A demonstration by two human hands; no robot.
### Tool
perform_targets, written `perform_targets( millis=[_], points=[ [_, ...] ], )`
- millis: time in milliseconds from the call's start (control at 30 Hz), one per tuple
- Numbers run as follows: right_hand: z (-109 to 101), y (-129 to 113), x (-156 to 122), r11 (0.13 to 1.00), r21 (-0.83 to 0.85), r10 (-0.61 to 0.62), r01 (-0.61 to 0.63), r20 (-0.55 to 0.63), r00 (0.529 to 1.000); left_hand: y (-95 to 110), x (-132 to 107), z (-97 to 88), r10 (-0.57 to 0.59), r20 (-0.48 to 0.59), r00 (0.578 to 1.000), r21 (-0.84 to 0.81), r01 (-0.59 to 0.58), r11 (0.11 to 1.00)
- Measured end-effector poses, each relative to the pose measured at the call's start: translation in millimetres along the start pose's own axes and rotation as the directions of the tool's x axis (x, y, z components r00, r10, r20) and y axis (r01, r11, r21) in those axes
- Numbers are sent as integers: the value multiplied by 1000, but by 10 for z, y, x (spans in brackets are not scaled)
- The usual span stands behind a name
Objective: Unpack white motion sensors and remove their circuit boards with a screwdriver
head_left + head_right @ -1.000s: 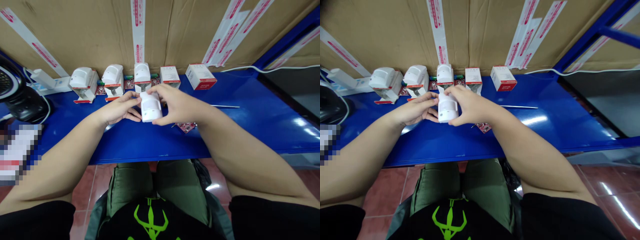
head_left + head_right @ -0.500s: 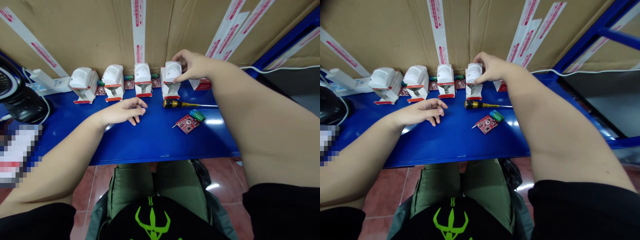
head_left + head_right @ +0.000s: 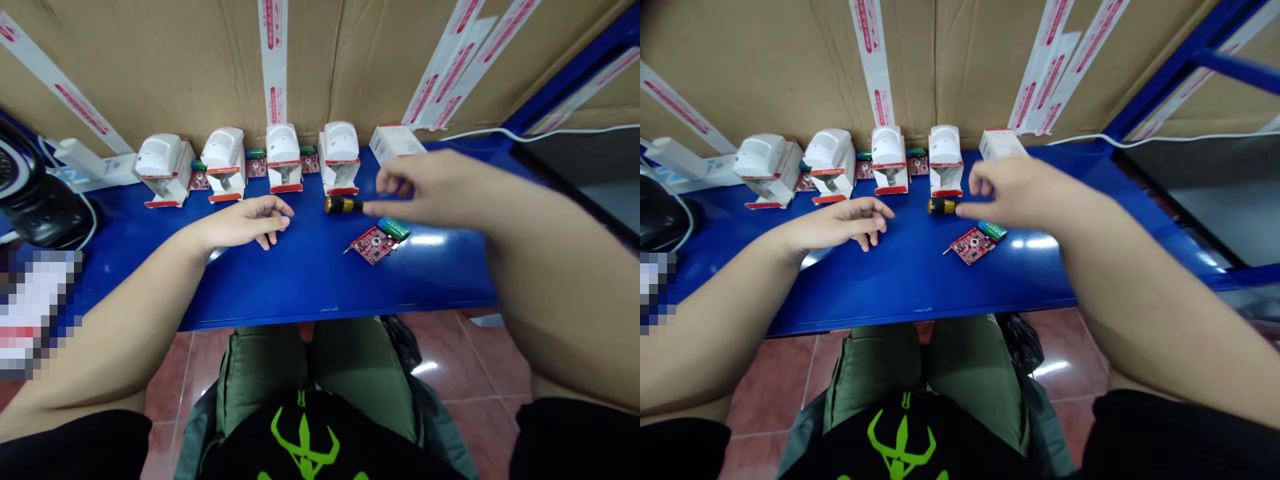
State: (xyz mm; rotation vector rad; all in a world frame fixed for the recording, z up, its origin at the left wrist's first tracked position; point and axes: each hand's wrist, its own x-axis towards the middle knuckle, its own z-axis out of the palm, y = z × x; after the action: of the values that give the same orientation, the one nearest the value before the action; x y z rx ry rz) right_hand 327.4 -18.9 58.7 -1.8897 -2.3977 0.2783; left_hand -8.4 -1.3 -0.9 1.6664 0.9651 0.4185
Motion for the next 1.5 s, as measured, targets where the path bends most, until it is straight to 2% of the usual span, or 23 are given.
perform_targets(
  millis=[133,267,433,600,733,833,933,1067,1167,1267,1500],
  points=[
    [396,13,-365,990,-129,61,-56,38,997,5,14,-7,11,16,1000,29,-11,1000],
    [633,62,-453,992,-124,4,-3,8,1000,3,22,-19,20,28,999,45,-22,999],
    [636,197,-512,994,-2,-105,105,-41,994,13,-1,-28,31,32,999,54,-33,998],
    [446,319,-513,979,73,-179,189,-122,976,21,-14,-25,46,51,998,66,-49,997],
    [158,509,-171,956,100,-253,275,-192,948,15,-12,-29,51,50,997,62,-54,997],
    [-6,693,260,939,140,-295,315,-145,944,7,-11,-38,48,51,998,55,-51,997],
    [-61,816,679,933,177,-295,312,-117,948,1,-14,-48,48,60,997,44,-51,998],
    [-5,863,1058,943,73,-323,324,-28,946,8,-24,-59,53,78,996,34,-55,998],
    [81,893,1214,951,0,-308,308,32,951,20,-28,-59,49,85,995,29,-52,998],
    [146,940,1284,961,13,-278,278,74,958,22,-22,-54,48,92,995,27,-51,998],
    [112,972,1267,985,78,-158,154,41,987,13,-13,-54,43,98,994,21,-46,999]
  ],
)
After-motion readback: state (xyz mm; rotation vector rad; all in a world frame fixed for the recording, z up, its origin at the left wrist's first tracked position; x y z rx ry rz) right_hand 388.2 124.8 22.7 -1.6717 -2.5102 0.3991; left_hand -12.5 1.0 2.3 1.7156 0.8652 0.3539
